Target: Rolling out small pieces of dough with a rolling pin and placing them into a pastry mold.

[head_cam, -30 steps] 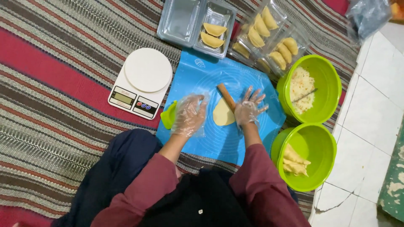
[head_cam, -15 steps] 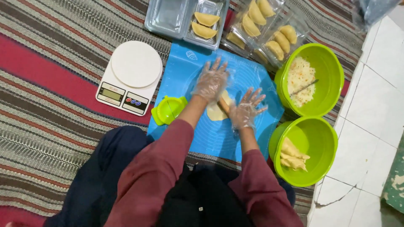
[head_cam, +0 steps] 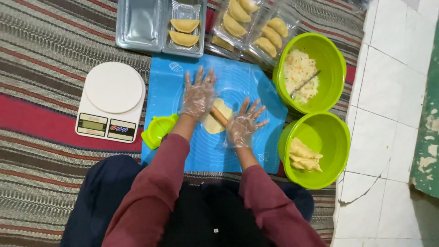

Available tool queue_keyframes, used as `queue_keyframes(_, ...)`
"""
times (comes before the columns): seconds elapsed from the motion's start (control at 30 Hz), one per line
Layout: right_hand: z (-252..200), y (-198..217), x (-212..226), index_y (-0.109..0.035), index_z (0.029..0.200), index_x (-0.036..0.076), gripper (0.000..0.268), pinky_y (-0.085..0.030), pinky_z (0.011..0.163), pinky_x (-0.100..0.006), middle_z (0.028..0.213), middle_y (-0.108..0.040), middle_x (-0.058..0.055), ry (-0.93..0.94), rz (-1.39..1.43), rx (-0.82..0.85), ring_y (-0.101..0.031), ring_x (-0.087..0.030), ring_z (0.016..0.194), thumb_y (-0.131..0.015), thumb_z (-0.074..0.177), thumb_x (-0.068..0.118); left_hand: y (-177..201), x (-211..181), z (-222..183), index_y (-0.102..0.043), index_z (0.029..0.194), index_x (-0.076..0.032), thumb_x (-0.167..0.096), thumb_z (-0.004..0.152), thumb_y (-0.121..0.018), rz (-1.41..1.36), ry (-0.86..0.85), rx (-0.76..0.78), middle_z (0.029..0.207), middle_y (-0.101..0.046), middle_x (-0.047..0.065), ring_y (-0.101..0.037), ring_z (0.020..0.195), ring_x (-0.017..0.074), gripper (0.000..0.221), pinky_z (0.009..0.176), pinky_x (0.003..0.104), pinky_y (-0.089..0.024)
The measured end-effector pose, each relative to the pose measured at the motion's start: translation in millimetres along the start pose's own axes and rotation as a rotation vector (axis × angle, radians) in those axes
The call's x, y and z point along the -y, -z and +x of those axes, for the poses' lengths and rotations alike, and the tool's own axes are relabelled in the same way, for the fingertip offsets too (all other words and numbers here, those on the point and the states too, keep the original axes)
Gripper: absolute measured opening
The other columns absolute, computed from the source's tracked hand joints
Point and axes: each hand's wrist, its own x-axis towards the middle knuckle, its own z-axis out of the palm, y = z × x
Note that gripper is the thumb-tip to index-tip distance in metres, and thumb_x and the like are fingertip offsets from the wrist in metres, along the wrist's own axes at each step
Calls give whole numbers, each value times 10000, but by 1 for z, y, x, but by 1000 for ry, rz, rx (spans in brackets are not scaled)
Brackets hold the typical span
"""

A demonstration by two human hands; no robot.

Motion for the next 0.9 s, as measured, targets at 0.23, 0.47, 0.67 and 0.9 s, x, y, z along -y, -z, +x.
queue_keyframes(0.23,-5,9,2,-160,1666,234,702,-8,1026,-911,1713,-148,-195,85,-51,86,-68,-530,1543,-412,1014,297,-4,0,-6,-371,1604,-190,-367,1049,-411,-12,71,70,1721,-209,-42,-102,1590,311,585,1225,696,13)
queue_keyframes(0.47,-17,16,7,-182,1671,217,664,-82,997,-915,1687,-229,-204,117,-144,51,-136,-535,1513,-403,1049,294,-16,8,-13,-369,1613,-191,-358,1042,-418,35,77,41,1719,-200,-62,-96,1591,303,597,1223,708,7)
queue_keyframes(0.67,-21,24,11,-183,1667,199,662,-159,994,-917,1666,-285,-214,147,-212,0,-198,-547,1496,-405,1047,261,-20,12,-22,-328,1627,-184,-400,1043,-408,67,66,45,1728,-173,-52,-95,1594,305,627,1224,710,17)
queue_keyframes(0.9,-24,49,16,-230,1655,149,780,-178,1012,-905,1636,-364,-240,144,-74,170,-265,-523,1501,-588,990,346,2,6,-41,-298,1635,-179,-396,1053,-424,98,106,125,1733,-132,-50,-66,1594,293,634,1226,708,23)
